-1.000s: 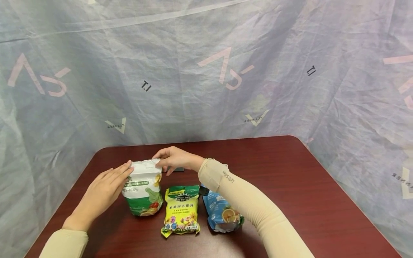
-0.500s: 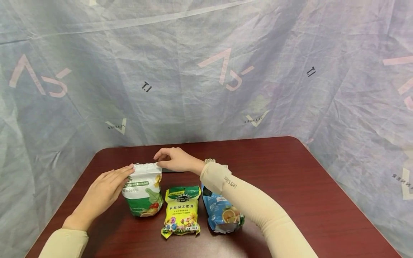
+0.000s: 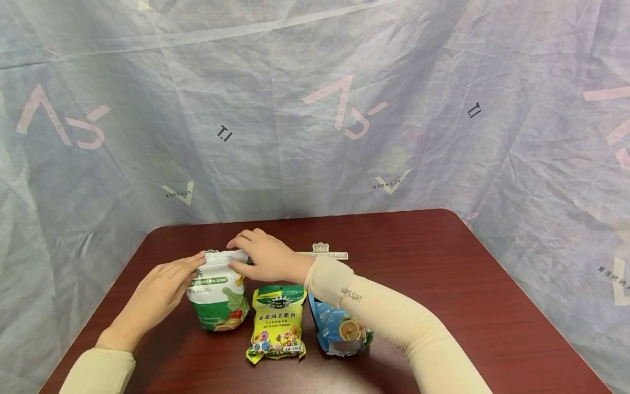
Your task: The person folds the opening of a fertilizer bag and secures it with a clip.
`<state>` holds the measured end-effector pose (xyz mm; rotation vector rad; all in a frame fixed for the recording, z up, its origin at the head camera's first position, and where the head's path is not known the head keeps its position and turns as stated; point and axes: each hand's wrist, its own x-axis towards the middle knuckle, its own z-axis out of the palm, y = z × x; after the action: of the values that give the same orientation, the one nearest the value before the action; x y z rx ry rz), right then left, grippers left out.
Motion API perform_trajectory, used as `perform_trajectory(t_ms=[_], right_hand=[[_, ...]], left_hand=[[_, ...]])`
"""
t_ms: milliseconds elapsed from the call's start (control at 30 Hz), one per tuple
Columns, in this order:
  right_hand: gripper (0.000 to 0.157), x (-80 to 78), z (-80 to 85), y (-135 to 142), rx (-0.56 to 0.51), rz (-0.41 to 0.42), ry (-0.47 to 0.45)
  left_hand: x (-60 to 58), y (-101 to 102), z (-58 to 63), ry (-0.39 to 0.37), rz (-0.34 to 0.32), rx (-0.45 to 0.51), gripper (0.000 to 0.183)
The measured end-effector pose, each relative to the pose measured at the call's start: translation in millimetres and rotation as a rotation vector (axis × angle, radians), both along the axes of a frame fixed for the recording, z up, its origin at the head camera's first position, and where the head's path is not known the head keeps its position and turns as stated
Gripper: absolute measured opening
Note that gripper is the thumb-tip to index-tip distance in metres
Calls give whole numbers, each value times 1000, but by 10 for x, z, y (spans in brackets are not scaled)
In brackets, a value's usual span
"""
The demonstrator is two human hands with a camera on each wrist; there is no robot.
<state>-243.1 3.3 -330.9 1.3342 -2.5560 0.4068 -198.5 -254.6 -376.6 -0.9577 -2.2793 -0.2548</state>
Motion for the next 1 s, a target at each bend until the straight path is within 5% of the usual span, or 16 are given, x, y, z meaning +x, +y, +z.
perform_trajectory(t_ms=[500, 1000], right_hand=[[43, 104, -155, -52, 163, 96, 331], [42, 147, -223, -55, 223, 107, 343]], left_hand=[[6, -8, 13, -36, 18, -11, 37], [-10, -18, 31, -35, 19, -23, 42]])
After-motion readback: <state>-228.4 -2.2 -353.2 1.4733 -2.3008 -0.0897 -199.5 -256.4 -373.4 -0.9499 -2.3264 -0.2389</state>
